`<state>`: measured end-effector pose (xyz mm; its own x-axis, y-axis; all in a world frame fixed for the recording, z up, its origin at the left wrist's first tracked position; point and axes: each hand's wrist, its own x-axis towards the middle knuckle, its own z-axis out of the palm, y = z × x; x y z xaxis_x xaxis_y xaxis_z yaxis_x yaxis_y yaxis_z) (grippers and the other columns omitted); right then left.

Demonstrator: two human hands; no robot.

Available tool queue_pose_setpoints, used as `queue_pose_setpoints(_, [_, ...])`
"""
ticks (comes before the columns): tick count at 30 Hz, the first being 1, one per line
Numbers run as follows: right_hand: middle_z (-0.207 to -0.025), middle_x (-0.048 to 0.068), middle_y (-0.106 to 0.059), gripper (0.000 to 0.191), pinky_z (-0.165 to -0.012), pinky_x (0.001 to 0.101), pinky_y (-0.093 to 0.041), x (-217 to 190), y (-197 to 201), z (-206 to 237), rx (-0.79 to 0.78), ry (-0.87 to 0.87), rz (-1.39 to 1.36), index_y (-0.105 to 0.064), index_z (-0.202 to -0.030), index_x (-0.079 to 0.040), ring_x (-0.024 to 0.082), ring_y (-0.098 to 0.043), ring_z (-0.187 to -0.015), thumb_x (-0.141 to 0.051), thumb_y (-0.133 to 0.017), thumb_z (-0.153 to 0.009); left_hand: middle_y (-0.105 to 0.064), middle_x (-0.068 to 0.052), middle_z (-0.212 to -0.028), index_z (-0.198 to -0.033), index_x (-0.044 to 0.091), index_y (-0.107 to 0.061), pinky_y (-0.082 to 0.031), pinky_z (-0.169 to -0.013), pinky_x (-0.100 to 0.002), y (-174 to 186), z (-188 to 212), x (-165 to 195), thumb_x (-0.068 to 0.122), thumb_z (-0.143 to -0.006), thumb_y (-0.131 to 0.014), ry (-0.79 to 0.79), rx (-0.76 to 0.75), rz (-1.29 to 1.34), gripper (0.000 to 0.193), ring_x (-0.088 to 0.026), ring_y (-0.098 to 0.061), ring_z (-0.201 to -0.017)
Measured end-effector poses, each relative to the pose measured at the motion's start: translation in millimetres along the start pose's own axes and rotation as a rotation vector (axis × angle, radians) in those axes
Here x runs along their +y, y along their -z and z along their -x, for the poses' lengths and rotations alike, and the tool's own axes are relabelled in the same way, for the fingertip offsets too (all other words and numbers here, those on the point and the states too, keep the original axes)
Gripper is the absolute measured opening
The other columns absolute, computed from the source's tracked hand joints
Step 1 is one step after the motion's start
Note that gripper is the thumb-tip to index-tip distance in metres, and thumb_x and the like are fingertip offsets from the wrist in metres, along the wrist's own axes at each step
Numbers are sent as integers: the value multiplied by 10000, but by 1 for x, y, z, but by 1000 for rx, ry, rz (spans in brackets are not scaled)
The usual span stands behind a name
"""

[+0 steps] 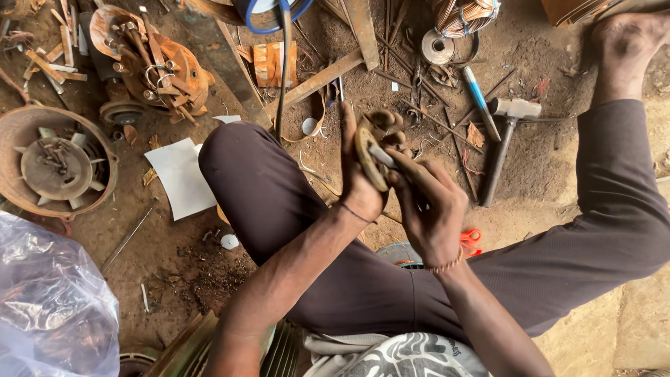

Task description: The person sits on the ground and cuts a ring shape out of a sheet of paper with scissors, then holds a rusty circular metal flange and scrapes its surface and inner edge with a knife blade. They then handle small bolts and fit the flange onto a long metal rod.

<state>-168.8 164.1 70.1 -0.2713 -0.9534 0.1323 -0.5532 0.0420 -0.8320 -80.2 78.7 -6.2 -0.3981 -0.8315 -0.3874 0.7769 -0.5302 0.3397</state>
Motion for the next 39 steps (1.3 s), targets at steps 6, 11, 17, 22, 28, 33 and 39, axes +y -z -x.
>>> queue_pose_setpoints(6, [-985, 61, -731, 272, -747, 245, -546, 5, 22, -20, -81, -39, -195, -693, -1249, 6, 110, -673, -862, 3, -714, -978, -387, -215, -1581, -1571, 24, -382, -403, -1201, -512, -11, 14, 39, 641, -1094, -320, 159, -317, 178, 782, -310, -450, -1462])
queue_pose_setpoints(11, [-1029, 79, -782, 134, -710, 220, -603, 4, 49, -12, -217, -20, -68, -695, -1008, 39, 114, -763, -864, -40, -759, -920, -277, -186, -1688, -1646, 81, -246, -302, -1255, -552, -16, 11, 62, 594, -1071, -401, 180, -553, 87, 786, -296, -254, -1571])
queue_pose_setpoints(17, [-882, 65, -772, 127, -598, 262, -542, -1, 52, -16, -319, -165, 26, -748, -992, 3, 127, -738, -697, -54, -824, -907, -328, -174, -1672, -1631, 45, -298, -304, -1255, -522, -5, 5, 53, 547, -1031, -498, 218, -725, -66, 808, -291, -296, -1532])
queue_pose_setpoints(22, [-1038, 80, -764, 142, -730, 260, -613, 0, 57, -14, -301, -52, -113, -710, -1029, -1, 146, -779, -908, -45, -770, -908, -428, -228, -1601, -1584, -33, -363, -378, -1249, -470, -1, 9, 54, 462, -1007, -546, 169, -763, -269, 782, -327, -434, -1458])
queue_pose_setpoints(28, [-1023, 49, -781, 189, -747, 270, -644, 13, 67, -13, -335, -92, -156, -730, -1084, -34, 144, -789, -904, -57, -760, -899, -467, -218, -1601, -1568, -25, -414, -372, -1274, -437, -19, 13, 56, 397, -954, -539, 255, -872, -469, 755, -313, -464, -1455])
queue_pose_setpoints(33, [-953, 43, -775, 153, -650, 285, -574, 2, 60, -1, -233, -18, 109, -763, -1043, -65, 159, -740, -767, -53, -810, -898, -517, -228, -1573, -1443, -60, -567, -341, -1310, -417, -33, 20, 58, 388, -950, -516, 251, -878, -624, 667, -304, -454, -1482])
queue_pose_setpoints(39, [-1112, 114, -739, 190, -750, 324, -565, -7, 60, 8, -69, 157, 143, -716, -1030, -31, 207, -704, -880, -6, -801, -862, -549, -255, -1511, -1416, -92, -574, -371, -1283, -390, -11, 16, 50, 338, -961, -524, 293, -864, -573, 628, -315, -525, -1443])
